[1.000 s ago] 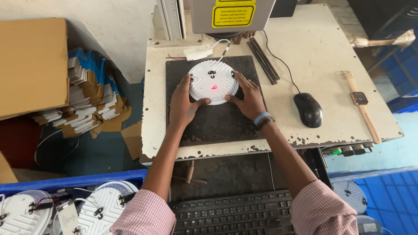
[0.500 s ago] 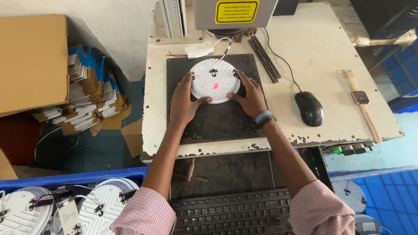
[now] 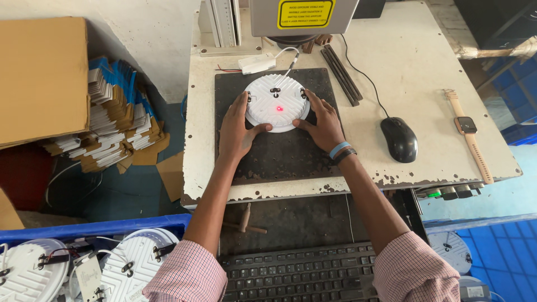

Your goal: The person repeatedly picks up white circular LED light fixtures from a blue bin, places them on a testing station under a laser device, and returns them to the bin. The process is repeated multiple times throughout the clip.

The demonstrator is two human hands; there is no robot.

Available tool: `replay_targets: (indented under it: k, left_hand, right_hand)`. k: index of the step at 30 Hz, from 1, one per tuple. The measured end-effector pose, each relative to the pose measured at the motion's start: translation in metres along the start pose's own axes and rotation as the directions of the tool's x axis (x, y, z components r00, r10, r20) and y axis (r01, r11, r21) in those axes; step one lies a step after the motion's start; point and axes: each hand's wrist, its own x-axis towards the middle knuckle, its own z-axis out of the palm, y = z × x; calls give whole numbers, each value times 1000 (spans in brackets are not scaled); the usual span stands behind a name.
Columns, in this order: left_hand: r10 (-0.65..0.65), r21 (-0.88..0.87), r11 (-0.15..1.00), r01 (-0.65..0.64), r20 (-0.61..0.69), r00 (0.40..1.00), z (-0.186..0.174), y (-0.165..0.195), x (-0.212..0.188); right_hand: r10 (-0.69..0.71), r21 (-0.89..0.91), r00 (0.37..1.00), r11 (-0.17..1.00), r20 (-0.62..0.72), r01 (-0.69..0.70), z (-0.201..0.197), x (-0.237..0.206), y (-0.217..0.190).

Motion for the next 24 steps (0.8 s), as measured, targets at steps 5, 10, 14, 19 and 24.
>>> replay_targets:
  k: [5, 10, 14, 19, 24]
  left_hand:
    - [-45, 34, 998, 44, 27, 999, 2, -1, 1]
    - [-37, 36, 999, 36, 28, 999, 2, -2, 2]
    - [-43, 15, 999, 42, 28, 999, 1, 0, 2]
    - [-48, 17, 999, 47, 30, 998, -1, 2, 2]
    - [-29, 16, 999, 28, 18, 999, -2, 2, 1]
  right_hand:
    - [16, -26, 1000, 1000, 20, -16, 0, 0, 0]
    - [9, -29, 1000, 1000, 20, -9, 0, 1, 1]
    - [-7, -23, 1000, 1000, 11, 7, 1, -1, 6]
    - [-20, -33, 1000, 999, 14, 20, 2, -1, 7]
    - [-23, -28, 1000, 999, 4, 23, 0, 0, 1]
